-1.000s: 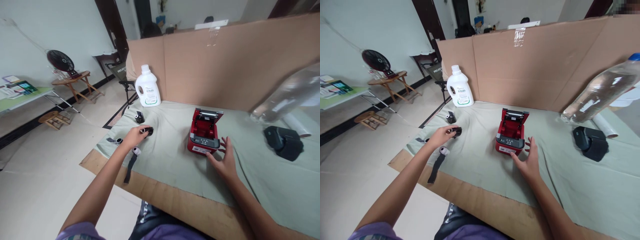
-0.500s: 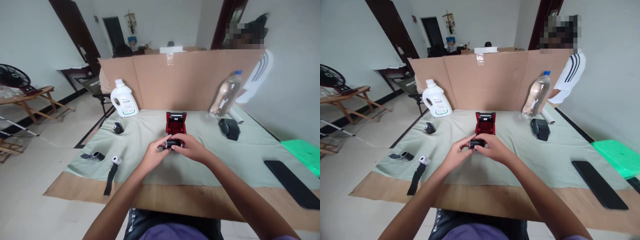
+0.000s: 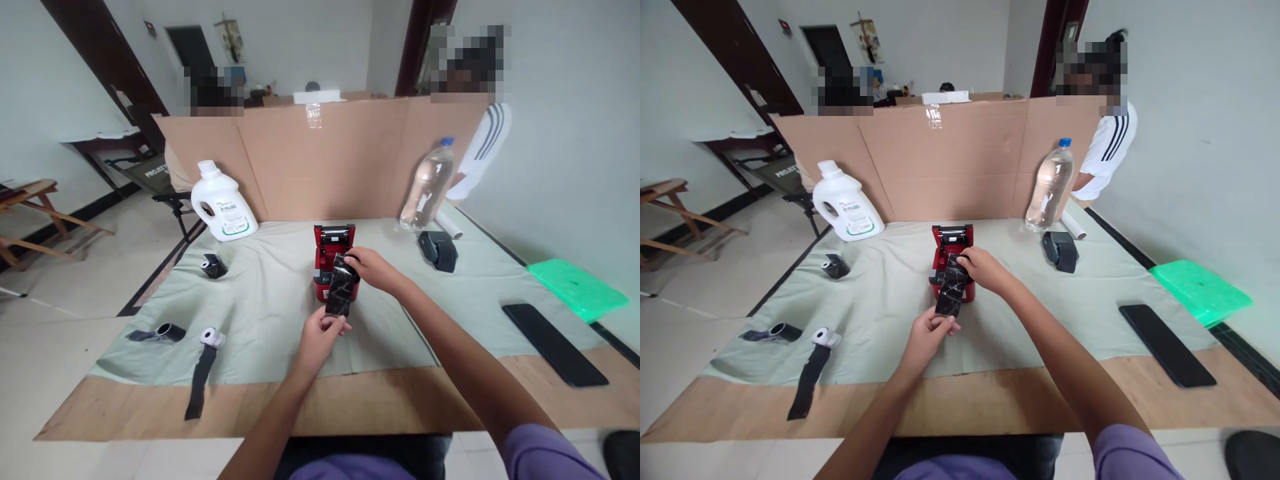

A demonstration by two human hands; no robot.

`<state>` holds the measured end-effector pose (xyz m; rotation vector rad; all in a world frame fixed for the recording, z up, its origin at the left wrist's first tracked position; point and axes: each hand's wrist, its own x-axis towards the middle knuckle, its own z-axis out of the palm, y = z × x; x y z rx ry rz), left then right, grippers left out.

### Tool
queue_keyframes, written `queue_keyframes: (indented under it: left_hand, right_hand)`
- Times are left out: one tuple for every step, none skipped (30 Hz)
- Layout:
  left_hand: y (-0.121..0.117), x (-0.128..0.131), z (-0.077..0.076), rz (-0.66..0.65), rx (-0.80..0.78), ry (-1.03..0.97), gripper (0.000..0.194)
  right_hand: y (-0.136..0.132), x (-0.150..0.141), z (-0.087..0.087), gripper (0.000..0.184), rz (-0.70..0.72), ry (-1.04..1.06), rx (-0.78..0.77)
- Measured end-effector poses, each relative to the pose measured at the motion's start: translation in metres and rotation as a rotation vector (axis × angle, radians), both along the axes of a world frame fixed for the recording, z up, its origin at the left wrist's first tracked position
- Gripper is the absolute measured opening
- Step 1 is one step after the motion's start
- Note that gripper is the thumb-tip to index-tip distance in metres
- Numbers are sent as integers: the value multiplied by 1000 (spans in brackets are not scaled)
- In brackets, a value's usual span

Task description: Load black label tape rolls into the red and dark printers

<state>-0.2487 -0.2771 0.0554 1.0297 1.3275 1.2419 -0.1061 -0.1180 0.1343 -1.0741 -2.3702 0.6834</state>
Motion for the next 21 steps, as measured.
queue_keyframes:
  left_hand:
    - [1,-1,0,9,1,-9,31]
    - [3,-2,1,24,3,-24,32]
    - [6,-3,3,40,2,-44,34]
    - [8,-4,5,58,1,-64,37]
    - [11,-5,8,78,2,-84,40]
    - [14,-5,10,99,3,-99,43]
    - [18,-6,12,119,5,-111,44]
    - [22,-6,13,133,8,-119,45]
    - [26,-6,14,142,8,-127,46]
    - [30,-6,15,150,8,-138,45]
    - [34,-5,15,157,4,-152,45]
    - [38,-5,14,164,-3,-170,45]
    - [41,-4,14,174,-11,-189,45]
    - [44,-3,14,185,-19,-208,45]
    - [47,-2,14,197,-26,-225,46]
    - [49,-1,13,206,-32,-239,46]
    - [51,0,13,214,-37,-249,46]
    - [52,1,13,224,-41,-255,46]
    - [52,2,13,232,-44,-258,46]
    - [53,3,13,241,-47,-256,47]
    - [53,4,12,250,-48,-251,47]
  right_hand:
    - [3,-2,-1,28,-8,-23,-13]
    - [6,-5,-3,30,-14,-41,-19]
    - [8,-7,-4,30,-13,-55,-15]
    - [10,-10,-5,29,-4,-68,0]
    - [13,-13,-6,26,9,-83,27]
    - [15,-17,-6,24,26,-105,61]
    - [18,-21,-6,23,42,-145,103]
    - [21,-24,-7,22,54,-200,146]
    - [24,-28,-7,21,62,-261,184]
    - [27,-32,-8,21,65,-319,213]
    - [31,-35,-9,21,65,-370,231]
    - [34,-38,-10,21,64,-406,238]
    - [37,-41,-11,21,60,-429,236]
    - [40,-42,-13,21,55,-444,231]
    - [42,-44,-15,21,49,-460,227]
    - [45,-45,-17,21,44,-475,223]
    - [46,-46,-18,21,39,-487,220]
    - [48,-47,-19,21,34,-496,215]
    - [50,-48,-20,20,31,-502,210]
    - [51,-50,-21,18,29,-506,202]
    - [53,-52,-21,15,25,-507,191]
